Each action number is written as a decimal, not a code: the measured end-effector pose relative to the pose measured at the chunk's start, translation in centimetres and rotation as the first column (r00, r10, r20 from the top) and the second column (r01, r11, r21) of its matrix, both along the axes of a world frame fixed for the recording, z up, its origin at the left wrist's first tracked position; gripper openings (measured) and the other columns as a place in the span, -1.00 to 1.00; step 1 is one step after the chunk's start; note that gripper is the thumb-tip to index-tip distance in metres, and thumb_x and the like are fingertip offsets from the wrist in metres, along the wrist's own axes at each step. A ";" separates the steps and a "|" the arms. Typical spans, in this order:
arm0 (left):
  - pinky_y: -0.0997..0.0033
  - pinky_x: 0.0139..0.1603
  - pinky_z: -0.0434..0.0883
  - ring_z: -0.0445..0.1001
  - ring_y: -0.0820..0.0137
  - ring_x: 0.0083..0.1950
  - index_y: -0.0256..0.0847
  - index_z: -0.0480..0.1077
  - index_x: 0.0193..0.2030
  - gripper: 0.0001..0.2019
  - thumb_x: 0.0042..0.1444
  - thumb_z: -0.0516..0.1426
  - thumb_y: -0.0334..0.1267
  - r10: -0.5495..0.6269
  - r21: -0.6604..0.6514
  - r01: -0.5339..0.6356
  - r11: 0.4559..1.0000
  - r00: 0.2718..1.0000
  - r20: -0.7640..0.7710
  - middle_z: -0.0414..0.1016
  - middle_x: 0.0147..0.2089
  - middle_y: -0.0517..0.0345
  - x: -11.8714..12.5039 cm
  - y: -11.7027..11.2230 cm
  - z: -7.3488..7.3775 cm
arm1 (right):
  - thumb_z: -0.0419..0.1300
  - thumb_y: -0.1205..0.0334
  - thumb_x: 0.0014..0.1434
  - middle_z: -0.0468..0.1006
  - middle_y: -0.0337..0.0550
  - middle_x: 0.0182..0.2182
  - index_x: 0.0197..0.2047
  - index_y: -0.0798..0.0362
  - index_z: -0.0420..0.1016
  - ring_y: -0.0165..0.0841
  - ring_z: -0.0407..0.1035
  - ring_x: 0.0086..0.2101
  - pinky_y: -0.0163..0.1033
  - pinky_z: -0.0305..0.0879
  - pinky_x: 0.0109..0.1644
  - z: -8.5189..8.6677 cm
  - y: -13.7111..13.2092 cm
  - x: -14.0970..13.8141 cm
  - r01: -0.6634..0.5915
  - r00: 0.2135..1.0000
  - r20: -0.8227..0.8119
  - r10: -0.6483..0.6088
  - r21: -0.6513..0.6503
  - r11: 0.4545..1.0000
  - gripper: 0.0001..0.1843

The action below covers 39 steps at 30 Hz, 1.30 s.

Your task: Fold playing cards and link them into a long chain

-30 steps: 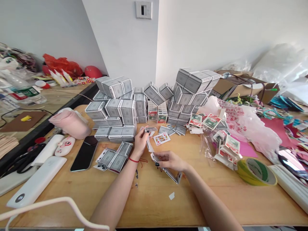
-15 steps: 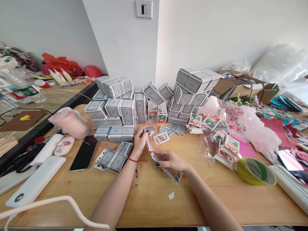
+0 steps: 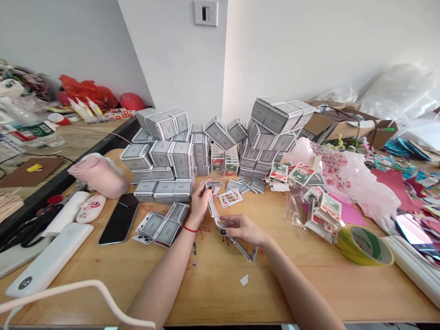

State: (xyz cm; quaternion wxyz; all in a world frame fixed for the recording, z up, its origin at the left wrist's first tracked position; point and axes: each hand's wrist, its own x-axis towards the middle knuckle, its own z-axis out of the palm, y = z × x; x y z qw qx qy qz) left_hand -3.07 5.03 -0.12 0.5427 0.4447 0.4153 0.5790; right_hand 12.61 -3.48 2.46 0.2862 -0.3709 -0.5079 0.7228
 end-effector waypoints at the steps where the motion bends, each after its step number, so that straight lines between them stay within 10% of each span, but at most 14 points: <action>1: 0.35 -0.20 0.46 0.45 0.40 -0.20 -0.17 0.34 0.00 -0.59 -0.05 0.07 -0.27 0.001 0.008 -0.001 1.000 1.000 -0.002 0.41 -0.07 0.10 0.0 -0.1 0.0 | 0.28 0.16 -0.11 0.49 -0.15 -0.36 0.00 0.13 0.33 -0.42 0.36 -0.46 -0.25 0.31 -0.31 0.0 0.0 0.0 0.003 1.000 0.000 -0.003 -0.004 1.000 -0.43; 39: 0.25 0.00 0.36 0.30 0.29 0.09 -0.06 0.18 0.12 -0.55 0.04 0.03 -0.24 -0.053 0.090 0.043 0.995 0.993 0.109 0.24 0.14 0.13 1.2 -1.4 0.7 | 0.29 0.08 -0.14 0.48 -0.10 -0.27 0.00 0.10 0.26 -0.36 0.37 -0.37 -0.22 0.33 -0.28 -2.0 -0.3 -2.5 0.298 0.954 0.001 -0.299 0.089 0.950 -0.38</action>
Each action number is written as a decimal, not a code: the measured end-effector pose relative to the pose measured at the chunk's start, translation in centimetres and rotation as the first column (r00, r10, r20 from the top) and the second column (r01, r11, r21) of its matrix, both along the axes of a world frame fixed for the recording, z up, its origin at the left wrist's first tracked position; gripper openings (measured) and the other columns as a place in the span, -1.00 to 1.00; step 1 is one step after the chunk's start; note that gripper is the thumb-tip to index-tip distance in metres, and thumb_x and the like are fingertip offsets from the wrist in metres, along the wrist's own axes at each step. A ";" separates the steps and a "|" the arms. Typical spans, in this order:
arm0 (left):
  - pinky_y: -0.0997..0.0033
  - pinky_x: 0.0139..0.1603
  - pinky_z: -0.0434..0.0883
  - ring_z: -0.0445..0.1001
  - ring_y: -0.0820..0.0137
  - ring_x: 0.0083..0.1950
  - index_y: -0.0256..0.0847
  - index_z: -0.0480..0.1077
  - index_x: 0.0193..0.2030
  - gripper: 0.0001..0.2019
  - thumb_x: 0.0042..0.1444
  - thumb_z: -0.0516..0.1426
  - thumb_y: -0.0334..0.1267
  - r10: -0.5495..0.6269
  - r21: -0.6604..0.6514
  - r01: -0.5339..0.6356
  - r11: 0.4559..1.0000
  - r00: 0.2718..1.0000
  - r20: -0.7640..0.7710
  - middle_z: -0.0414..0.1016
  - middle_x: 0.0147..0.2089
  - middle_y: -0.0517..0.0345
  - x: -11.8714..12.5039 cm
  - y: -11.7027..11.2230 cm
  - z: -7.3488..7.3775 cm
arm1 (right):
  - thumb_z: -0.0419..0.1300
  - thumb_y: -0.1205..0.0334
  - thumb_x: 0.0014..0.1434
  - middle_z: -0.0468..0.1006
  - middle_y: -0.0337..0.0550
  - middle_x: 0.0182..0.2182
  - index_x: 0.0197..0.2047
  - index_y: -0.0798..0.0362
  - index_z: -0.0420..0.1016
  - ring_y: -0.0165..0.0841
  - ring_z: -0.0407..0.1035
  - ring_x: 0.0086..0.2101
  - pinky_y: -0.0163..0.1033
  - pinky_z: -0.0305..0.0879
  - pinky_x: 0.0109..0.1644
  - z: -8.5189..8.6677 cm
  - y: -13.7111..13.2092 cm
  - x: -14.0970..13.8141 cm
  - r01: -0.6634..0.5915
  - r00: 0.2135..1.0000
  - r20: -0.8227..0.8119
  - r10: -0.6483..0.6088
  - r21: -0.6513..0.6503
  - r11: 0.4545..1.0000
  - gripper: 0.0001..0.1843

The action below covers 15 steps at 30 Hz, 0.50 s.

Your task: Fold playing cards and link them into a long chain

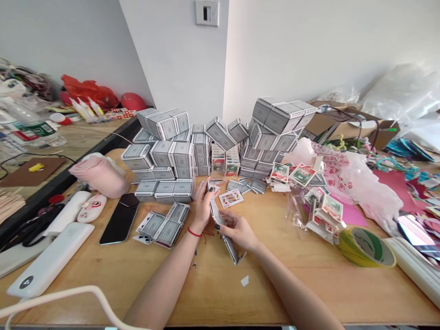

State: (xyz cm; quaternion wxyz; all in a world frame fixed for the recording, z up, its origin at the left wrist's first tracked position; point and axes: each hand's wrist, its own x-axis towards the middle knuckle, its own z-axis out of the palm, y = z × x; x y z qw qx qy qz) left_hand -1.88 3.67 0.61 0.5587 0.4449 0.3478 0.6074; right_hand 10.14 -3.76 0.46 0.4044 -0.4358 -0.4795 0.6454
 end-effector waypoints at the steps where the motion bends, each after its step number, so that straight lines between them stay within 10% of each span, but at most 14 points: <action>1: 0.25 0.00 0.36 0.29 0.29 0.09 -0.02 0.15 0.13 -0.54 0.04 0.03 -0.24 -0.038 0.004 0.038 0.999 0.999 0.005 0.21 0.17 0.16 0.1 -0.2 0.0 | 0.29 0.08 -0.14 0.47 -0.12 -0.29 -0.02 0.08 0.24 -0.36 0.37 -0.38 -0.23 0.33 -0.29 -0.1 0.0 -0.1 0.009 1.000 -0.020 -0.009 -0.002 1.000 -0.39; 15: 0.24 0.05 0.30 0.38 0.24 0.00 -0.19 0.42 -0.10 -0.67 -0.04 0.05 -0.29 -0.233 -0.027 0.232 0.972 0.956 -0.176 0.43 -0.02 0.08 0.9 -2.7 0.8 | 0.26 0.03 -0.11 0.45 -0.12 -0.30 -0.24 0.08 0.27 -0.36 0.38 -0.30 -0.20 0.31 -0.15 -0.4 0.7 0.2 0.086 0.990 -0.112 -0.083 0.021 0.996 -0.57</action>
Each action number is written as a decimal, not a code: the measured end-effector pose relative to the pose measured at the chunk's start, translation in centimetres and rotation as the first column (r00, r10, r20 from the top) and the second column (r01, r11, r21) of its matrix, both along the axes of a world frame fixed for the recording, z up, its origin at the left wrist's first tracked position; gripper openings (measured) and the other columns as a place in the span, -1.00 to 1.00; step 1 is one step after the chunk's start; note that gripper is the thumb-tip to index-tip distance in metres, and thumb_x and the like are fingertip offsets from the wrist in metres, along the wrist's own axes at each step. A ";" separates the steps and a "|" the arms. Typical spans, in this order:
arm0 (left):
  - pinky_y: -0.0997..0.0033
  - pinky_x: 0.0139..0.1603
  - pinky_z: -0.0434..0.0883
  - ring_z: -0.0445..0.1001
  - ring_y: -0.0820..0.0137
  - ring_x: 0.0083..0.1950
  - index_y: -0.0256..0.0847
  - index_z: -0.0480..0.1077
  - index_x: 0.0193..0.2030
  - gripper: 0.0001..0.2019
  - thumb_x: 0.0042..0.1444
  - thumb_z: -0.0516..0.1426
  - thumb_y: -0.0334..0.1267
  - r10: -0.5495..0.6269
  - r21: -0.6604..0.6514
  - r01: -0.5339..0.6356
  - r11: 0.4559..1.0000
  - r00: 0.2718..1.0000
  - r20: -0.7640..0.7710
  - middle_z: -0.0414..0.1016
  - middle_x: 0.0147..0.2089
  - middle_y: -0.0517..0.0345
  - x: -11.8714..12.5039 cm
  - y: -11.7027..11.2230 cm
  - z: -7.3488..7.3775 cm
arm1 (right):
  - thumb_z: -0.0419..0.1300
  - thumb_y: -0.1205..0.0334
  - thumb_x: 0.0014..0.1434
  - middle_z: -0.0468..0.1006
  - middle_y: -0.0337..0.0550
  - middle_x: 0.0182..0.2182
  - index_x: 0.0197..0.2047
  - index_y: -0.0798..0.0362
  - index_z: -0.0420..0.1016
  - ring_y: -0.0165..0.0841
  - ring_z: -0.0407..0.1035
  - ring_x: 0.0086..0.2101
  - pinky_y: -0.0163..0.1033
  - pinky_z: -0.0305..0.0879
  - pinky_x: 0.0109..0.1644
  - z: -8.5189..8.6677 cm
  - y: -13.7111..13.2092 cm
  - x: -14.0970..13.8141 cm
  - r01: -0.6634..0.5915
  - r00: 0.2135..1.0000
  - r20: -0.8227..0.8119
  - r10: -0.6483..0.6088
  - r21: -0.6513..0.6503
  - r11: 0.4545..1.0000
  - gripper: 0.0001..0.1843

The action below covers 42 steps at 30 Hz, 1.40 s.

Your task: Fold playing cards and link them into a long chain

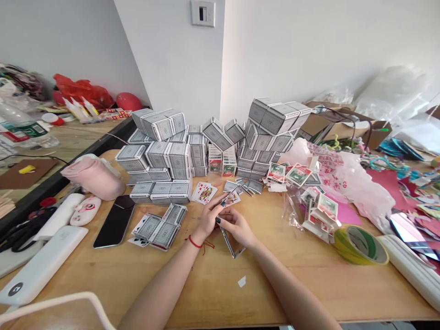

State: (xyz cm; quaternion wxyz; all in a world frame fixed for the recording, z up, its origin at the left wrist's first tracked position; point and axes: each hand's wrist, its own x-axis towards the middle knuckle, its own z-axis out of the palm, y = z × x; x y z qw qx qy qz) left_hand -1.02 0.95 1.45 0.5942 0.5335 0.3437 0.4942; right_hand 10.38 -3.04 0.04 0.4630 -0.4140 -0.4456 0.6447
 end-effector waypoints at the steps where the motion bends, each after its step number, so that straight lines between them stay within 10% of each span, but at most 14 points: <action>1: 0.24 0.04 0.31 0.38 0.24 -0.01 -0.20 0.42 -0.11 -0.68 -0.03 0.05 -0.28 0.019 0.006 -0.019 1.000 1.000 -0.009 0.43 -0.02 0.07 0.1 0.0 -0.1 | 0.26 0.03 -0.10 0.46 -0.12 -0.29 -0.23 0.08 0.29 -0.35 0.37 -0.28 -0.20 0.30 -0.13 0.1 0.0 0.0 -0.010 1.000 -0.002 0.010 0.009 1.000 -0.58; 7: 0.23 -0.13 0.42 0.44 0.21 -0.09 -0.26 0.42 -0.11 -0.67 -0.03 0.05 -0.23 0.179 -0.028 -0.179 0.984 0.984 0.003 0.47 -0.09 0.02 -0.2 0.6 -0.8 | 0.06 -0.07 0.06 0.49 -0.14 -0.34 -0.20 0.09 0.40 -0.34 0.38 -0.34 -0.20 0.31 -0.22 0.2 -0.2 0.3 -0.090 0.995 0.056 0.086 0.064 0.994 -0.59; 10: 0.27 -0.36 0.49 0.48 0.20 -0.18 -0.25 0.39 -0.09 -0.64 -0.02 0.04 -0.18 0.191 -0.091 -0.186 0.978 0.980 0.056 0.49 -0.14 0.01 -0.8 1.0 -0.8 | -0.04 -0.06 0.12 0.46 -0.15 -0.52 -0.30 0.11 0.45 -0.35 0.33 -0.52 -0.21 0.28 -0.39 -0.2 0.2 1.3 0.055 0.942 0.319 -0.105 0.162 0.985 -0.57; 15: 0.30 -0.46 0.49 0.48 0.15 -0.18 -0.29 0.45 -0.24 -0.70 0.01 0.03 -0.15 0.240 -0.097 -0.231 0.968 0.965 0.107 0.51 -0.23 -0.02 -1.3 1.6 -0.8 | 0.09 0.12 0.03 0.43 -0.01 -0.19 -0.25 0.04 0.47 -0.19 0.27 -0.17 -0.06 0.17 -0.09 -1.2 1.9 3.5 0.077 0.542 0.640 -0.545 0.608 0.790 -0.75; 20: 0.25 -0.37 0.50 0.46 0.10 -0.13 -0.36 0.43 -0.19 -0.66 -0.01 0.05 -0.15 0.277 -0.103 -0.265 0.959 0.952 0.130 0.49 -0.17 -0.10 -1.6 2.1 -1.1 | 0.11 0.05 0.02 0.23 0.04 0.07 0.06 0.01 0.27 -0.11 0.15 -0.09 0.00 0.13 -0.08 -2.0 3.2 4.0 0.021 0.294 0.760 -0.579 0.601 0.799 -0.48; 31: 0.32 -0.38 0.49 0.46 0.14 -0.11 -0.33 0.42 -0.19 -0.66 0.04 -0.01 -0.14 0.282 -0.155 -0.247 0.956 0.920 0.271 0.50 -0.17 -0.08 -2.3 2.1 -0.4 | 0.06 0.16 0.07 0.27 -0.02 0.01 0.02 -0.02 0.29 -0.16 0.13 -0.10 -0.05 0.09 -0.07 -1.4 3.0 2.7 -0.099 0.286 0.738 -0.611 0.657 0.748 -0.59; 36: 0.27 -0.32 0.48 0.47 0.15 -0.13 -0.33 0.42 -0.21 -0.67 0.01 0.01 -0.14 0.284 -0.181 -0.240 0.954 0.918 0.276 0.49 -0.16 -0.07 -2.2 2.2 -0.5 | -0.01 0.14 0.12 0.29 -0.02 0.02 0.04 0.01 0.26 -0.11 0.05 -0.03 -0.02 0.02 -0.06 -1.9 5.4 3.0 0.123 0.158 0.709 -0.687 0.676 0.727 -0.60; 42: 0.23 -0.33 0.48 0.47 0.15 -0.15 -0.29 0.43 -0.23 -0.68 -0.02 0.04 -0.11 0.272 -0.159 -0.238 0.958 0.933 0.237 0.50 -0.17 -0.02 -2.3 2.5 -1.0 | 0.12 0.08 0.01 0.42 -0.03 -0.10 0.12 0.01 0.19 -0.10 0.11 -0.11 -0.02 -0.01 -0.08 -2.5 8.2 3.7 0.187 0.190 0.760 -0.622 0.594 0.783 -0.42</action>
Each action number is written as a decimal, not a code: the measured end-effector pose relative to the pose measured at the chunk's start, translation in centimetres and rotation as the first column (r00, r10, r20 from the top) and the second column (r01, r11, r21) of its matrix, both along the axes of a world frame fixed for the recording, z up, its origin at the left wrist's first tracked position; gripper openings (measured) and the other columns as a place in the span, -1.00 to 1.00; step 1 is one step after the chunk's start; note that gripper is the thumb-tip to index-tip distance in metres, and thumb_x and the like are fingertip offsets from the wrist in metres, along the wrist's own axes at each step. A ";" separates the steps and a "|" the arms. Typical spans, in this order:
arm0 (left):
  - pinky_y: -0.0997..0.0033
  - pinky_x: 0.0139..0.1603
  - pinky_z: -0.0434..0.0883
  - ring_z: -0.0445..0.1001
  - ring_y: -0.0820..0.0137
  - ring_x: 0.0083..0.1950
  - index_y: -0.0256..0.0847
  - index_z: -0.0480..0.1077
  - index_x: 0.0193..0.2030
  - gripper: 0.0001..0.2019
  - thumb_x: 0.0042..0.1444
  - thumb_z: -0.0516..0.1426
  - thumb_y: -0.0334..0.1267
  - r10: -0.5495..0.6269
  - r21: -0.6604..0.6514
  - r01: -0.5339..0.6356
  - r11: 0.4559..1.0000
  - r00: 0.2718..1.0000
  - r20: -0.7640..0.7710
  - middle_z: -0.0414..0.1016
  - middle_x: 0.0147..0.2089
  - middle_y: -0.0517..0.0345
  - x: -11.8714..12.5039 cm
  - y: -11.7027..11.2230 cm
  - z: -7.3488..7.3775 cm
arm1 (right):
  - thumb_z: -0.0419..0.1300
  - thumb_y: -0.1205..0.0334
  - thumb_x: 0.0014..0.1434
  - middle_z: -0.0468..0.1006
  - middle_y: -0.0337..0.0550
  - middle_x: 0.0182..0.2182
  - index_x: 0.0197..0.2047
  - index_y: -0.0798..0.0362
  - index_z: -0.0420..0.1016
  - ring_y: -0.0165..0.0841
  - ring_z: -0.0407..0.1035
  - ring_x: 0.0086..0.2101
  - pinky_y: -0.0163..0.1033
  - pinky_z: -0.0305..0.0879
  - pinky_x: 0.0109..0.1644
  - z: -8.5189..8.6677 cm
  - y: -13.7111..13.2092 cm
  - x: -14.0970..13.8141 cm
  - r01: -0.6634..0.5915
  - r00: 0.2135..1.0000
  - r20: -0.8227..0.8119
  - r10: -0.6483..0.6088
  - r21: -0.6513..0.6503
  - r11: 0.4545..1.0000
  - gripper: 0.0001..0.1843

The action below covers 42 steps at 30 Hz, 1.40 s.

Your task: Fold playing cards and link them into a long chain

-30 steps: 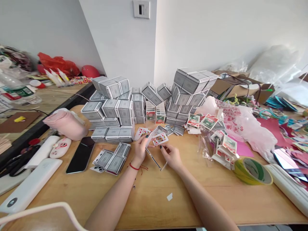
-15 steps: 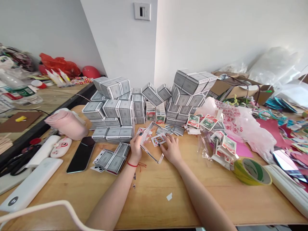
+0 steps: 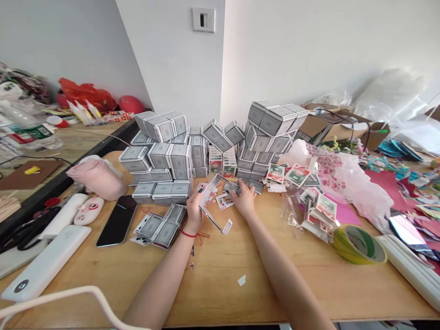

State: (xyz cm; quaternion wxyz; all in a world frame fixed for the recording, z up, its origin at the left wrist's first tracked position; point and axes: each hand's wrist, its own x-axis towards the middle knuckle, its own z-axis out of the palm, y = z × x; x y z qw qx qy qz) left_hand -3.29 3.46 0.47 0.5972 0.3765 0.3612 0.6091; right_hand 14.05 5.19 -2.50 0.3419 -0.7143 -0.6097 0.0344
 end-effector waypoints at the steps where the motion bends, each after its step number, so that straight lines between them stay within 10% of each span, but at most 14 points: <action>1: 0.23 -0.33 0.48 0.47 0.14 -0.15 -0.29 0.42 -0.22 -0.68 -0.02 0.05 -0.11 -0.003 -0.001 0.003 1.000 1.000 -0.009 0.50 -0.17 -0.02 0.0 0.1 -0.1 | 0.14 0.08 -0.01 0.43 -0.03 -0.12 0.10 0.01 0.21 -0.09 0.12 -0.12 -0.02 -0.01 -0.09 -0.1 0.2 0.0 -0.002 1.000 -0.010 0.002 -0.011 1.000 -0.41; 8: 0.23 -0.31 0.48 0.47 0.14 -0.15 -0.35 0.43 -0.24 -0.66 -0.04 0.07 -0.11 0.024 -0.009 -0.025 1.000 0.999 -0.049 0.50 -0.19 -0.09 0.1 0.4 -0.8 | 0.17 0.14 -0.11 0.44 -0.07 -0.32 -0.20 0.08 0.46 -0.24 0.26 -0.28 -0.16 0.17 -0.20 -0.4 0.3 1.4 -0.037 0.906 -0.415 0.083 0.117 0.992 -0.64; 17: 0.29 -0.37 0.47 0.48 0.21 -0.23 -0.37 0.42 -0.26 -0.67 -0.07 0.09 -0.13 0.053 -0.042 -0.058 0.997 0.994 -0.098 0.50 -0.24 -0.10 0.5 0.6 -0.6 | 0.19 0.14 -0.10 0.41 -0.27 -0.43 -0.34 0.03 0.34 -0.45 0.28 -0.48 -0.30 0.27 -0.43 0.0 -0.8 3.1 0.036 0.214 -0.944 0.250 0.263 0.964 -0.77; 24: 0.35 -0.42 0.46 0.49 0.26 -0.28 -0.33 0.42 -0.22 -0.67 -0.05 0.06 -0.15 0.040 -0.078 -0.047 0.996 0.995 -0.091 0.51 -0.25 -0.02 0.5 1.0 -0.7 | 0.22 0.27 -0.11 0.42 -0.27 -0.34 -0.25 -0.03 0.33 -0.43 0.32 -0.45 -0.30 0.35 -0.49 1.0 -4.0 2.0 -0.255 -0.029 -0.966 0.257 0.256 0.932 -0.72; 31: 0.33 -0.42 0.46 0.48 0.23 -0.23 -0.32 0.41 -0.29 -0.74 -0.06 0.05 -0.20 0.098 -0.078 -0.108 0.991 0.987 -0.123 0.49 -0.27 0.02 0.7 1.5 -1.2 | 0.26 0.29 -0.12 0.46 -0.30 -0.45 -0.33 0.01 0.35 -0.47 0.32 -0.51 -0.35 0.29 -0.44 1.4 -5.8 1.1 -0.243 -0.123 -0.976 0.181 0.206 0.948 -0.77; 42: 0.36 -0.42 0.46 0.49 0.24 -0.25 -0.29 0.41 -0.35 -0.79 -0.06 0.06 -0.21 0.126 -0.073 -0.135 0.988 0.985 -0.118 0.50 -0.27 0.03 0.8 1.6 -1.2 | 0.19 0.24 -0.06 0.45 -0.25 -0.44 -0.31 0.01 0.36 -0.41 0.33 -0.49 -0.27 0.31 -0.41 1.2 -4.9 1.9 -0.343 -0.003 -0.976 0.217 0.205 0.917 -0.82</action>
